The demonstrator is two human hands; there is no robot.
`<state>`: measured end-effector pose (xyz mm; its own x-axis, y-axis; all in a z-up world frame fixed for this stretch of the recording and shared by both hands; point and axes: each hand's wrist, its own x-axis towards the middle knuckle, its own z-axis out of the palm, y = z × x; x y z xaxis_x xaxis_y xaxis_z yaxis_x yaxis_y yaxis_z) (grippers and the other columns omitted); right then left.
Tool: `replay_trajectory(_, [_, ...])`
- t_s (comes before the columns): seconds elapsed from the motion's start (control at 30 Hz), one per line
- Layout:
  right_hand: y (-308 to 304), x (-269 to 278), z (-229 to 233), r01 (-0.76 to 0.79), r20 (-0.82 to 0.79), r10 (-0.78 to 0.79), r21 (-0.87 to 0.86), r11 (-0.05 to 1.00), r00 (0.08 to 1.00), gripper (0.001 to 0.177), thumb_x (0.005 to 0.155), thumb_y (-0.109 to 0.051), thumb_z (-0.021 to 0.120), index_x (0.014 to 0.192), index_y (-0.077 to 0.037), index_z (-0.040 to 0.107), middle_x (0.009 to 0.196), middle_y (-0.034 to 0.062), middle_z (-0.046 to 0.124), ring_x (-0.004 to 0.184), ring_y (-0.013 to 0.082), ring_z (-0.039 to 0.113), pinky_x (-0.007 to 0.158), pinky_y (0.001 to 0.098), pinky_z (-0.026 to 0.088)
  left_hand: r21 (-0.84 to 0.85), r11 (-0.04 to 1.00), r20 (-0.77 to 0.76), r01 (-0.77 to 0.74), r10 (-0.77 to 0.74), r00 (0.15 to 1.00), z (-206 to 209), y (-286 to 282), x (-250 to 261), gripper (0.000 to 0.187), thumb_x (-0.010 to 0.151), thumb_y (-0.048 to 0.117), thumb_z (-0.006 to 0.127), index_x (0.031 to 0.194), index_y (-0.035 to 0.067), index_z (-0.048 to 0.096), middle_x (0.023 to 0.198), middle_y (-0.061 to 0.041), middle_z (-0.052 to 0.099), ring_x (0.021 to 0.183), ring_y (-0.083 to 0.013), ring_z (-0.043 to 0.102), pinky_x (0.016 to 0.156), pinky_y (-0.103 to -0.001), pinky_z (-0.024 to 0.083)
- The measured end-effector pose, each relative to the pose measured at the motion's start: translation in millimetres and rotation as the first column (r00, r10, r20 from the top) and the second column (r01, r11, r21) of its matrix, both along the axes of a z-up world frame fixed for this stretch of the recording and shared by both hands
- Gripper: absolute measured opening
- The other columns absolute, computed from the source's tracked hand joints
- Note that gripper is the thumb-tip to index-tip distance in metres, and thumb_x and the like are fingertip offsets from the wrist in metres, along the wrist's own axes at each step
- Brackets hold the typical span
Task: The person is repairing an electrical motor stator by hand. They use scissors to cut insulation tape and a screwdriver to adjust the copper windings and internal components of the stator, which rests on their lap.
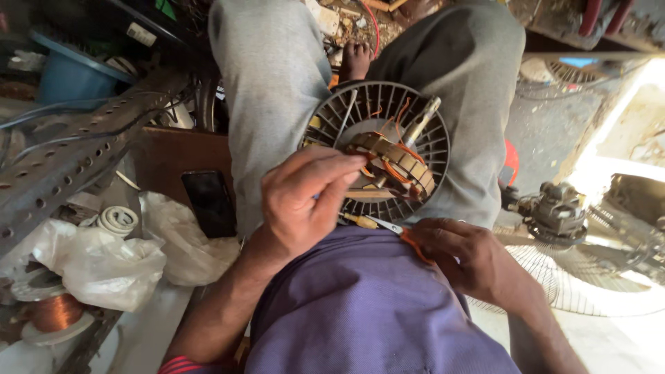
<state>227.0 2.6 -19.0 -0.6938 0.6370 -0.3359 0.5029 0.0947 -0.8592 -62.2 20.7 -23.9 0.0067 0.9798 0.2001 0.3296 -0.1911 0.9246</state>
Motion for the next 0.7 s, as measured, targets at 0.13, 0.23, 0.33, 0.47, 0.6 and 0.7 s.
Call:
replay_trajectory(0.13, [7.0,-8.8,6.7,-0.064,0.105,0.069,-0.051,0.997,0.992,0.045,0.08,-0.005,0.071,0.125,-0.011,0.071,0.119,0.0136,0.074,0.088,0.0272,0.078,0.072,0.0342,0.064,0.095,0.995,-0.012,0.032,-0.031,0.999,-2.5,3.3,13.4,0.019,0.098,-0.002,0.07,0.116,0.003,0.069,0.101,-0.009,0.071,0.089,-0.0217,0.073,0.078,-0.032,0.062])
replay_trajectory(0.23, [9.7,-15.2,5.4,-0.081,0.164,0.089,-0.056,0.995,0.982,0.043,0.081,-0.01,0.075,0.124,-0.012,0.07,0.11,0.0115,0.077,0.084,0.0269,0.078,0.072,0.0358,0.062,0.156,0.987,-0.068,0.034,-0.024,0.997,-2.3,6.8,13.6,0.019,0.097,-0.004,0.07,0.114,0.003,0.068,0.101,-0.009,0.069,0.092,-0.0245,0.072,0.079,-0.035,0.061])
replay_trajectory(0.33, [9.6,-18.2,-0.3,-0.082,0.158,0.09,-0.06,0.995,0.983,0.045,0.08,-0.011,0.076,0.124,-0.009,0.069,0.107,0.0119,0.077,0.084,0.0273,0.078,0.072,0.0362,0.062,0.223,0.97,-0.097,0.098,-0.078,0.992,-6.5,9.8,10.9,0.02,0.095,-0.005,0.07,0.114,0.0,0.067,0.103,-0.011,0.069,0.091,-0.0266,0.071,0.081,-0.038,0.06])
replay_trajectory(0.47, [10.7,-17.0,-1.7,-0.087,0.096,0.089,-0.024,0.996,0.991,0.046,0.082,-0.008,0.077,0.127,-0.006,0.066,0.107,0.0122,0.077,0.087,0.0267,0.078,0.073,0.0358,0.063,0.207,0.974,-0.093,0.09,-0.072,0.993,-8.6,11.9,9.5,0.02,0.095,-0.005,0.07,0.114,0.001,0.069,0.101,-0.01,0.068,0.092,-0.0251,0.07,0.083,-0.038,0.061])
replay_trajectory(0.6, [10.6,-8.5,3.4,-0.015,0.044,0.016,-0.035,0.999,0.999,0.056,0.075,-0.002,0.077,0.13,-0.006,0.064,0.11,0.0101,0.077,0.086,0.0203,0.079,0.074,0.0326,0.06,0.056,0.998,0.144,0.005,-0.013,0.989,-8.8,4.4,3.6,0.016,0.099,-0.004,0.07,0.113,0.005,0.07,0.106,-0.007,0.069,0.097,-0.0168,0.072,0.079,-0.028,0.062])
replay_trajectory(0.7, [3.9,-5.2,-0.6,0.084,-0.207,-0.104,-0.104,0.991,0.973,0.056,0.083,-0.003,0.079,0.135,-0.002,0.06,0.102,0.0061,0.075,0.086,0.0142,0.078,0.076,0.0287,0.065,-0.187,0.981,0.347,-0.052,0.115,0.931,-10.7,-11.5,-0.9,0.014,0.094,-0.006,0.072,0.106,0.002,0.073,0.105,-0.008,0.065,0.083,-0.0124,0.061,0.069,-0.025,0.055])
